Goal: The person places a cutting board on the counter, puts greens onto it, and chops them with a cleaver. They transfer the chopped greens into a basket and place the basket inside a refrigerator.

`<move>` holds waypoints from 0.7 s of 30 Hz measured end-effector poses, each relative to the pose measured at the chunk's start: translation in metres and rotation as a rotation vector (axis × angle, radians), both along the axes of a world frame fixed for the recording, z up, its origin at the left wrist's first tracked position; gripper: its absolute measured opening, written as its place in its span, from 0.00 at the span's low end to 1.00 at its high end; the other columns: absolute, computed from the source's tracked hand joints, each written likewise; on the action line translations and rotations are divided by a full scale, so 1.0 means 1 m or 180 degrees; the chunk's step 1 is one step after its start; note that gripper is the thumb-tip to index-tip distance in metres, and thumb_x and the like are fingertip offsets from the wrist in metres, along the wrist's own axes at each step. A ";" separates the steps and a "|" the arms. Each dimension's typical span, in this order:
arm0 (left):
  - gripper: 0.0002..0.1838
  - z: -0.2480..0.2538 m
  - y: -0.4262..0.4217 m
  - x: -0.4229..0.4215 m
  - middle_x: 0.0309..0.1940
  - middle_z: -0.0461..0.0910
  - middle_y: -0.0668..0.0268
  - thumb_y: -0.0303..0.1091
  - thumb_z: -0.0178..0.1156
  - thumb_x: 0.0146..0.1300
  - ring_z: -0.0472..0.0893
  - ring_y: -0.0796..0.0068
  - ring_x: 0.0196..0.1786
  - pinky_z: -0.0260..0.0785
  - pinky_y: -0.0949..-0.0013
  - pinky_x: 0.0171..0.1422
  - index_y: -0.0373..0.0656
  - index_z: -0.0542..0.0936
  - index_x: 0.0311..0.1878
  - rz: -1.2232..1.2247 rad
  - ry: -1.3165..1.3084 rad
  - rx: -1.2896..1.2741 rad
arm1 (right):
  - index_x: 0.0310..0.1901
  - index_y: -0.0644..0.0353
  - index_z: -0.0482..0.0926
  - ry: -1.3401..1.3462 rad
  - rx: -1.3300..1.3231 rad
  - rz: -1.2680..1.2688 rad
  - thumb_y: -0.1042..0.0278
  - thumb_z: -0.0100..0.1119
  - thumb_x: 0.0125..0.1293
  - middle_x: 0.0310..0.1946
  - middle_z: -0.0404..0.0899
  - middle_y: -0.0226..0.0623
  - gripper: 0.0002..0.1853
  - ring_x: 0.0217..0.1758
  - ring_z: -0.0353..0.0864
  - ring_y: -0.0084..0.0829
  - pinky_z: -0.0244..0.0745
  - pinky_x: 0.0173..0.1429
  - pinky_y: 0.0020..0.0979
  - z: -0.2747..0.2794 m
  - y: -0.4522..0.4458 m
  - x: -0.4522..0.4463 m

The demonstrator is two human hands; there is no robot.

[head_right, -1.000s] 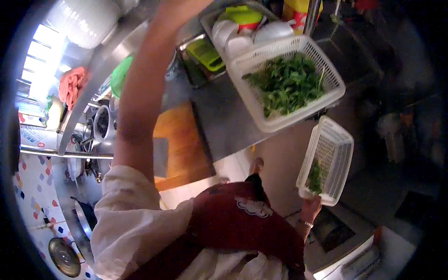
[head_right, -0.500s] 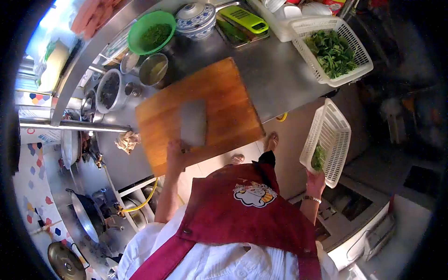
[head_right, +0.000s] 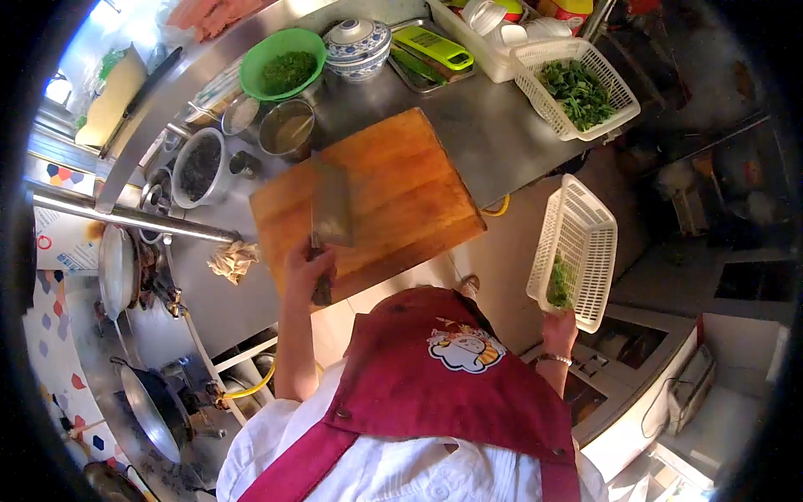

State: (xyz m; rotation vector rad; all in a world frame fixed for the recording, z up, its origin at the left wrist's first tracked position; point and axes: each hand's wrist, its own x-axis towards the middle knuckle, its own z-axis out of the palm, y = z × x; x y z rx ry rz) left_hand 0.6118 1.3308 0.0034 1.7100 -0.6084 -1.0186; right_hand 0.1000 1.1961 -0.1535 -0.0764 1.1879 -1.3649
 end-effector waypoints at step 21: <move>0.20 -0.132 0.083 0.077 0.34 0.77 0.47 0.47 0.50 0.64 0.77 0.49 0.40 0.70 0.52 0.39 0.38 0.79 0.40 0.1908 -0.2855 0.1800 | 0.49 0.63 0.69 0.0227 0.0555 -0.0633 0.72 0.51 0.60 0.42 0.74 0.43 0.15 0.40 0.76 0.43 0.75 0.41 0.47 0.015 0.040 -0.005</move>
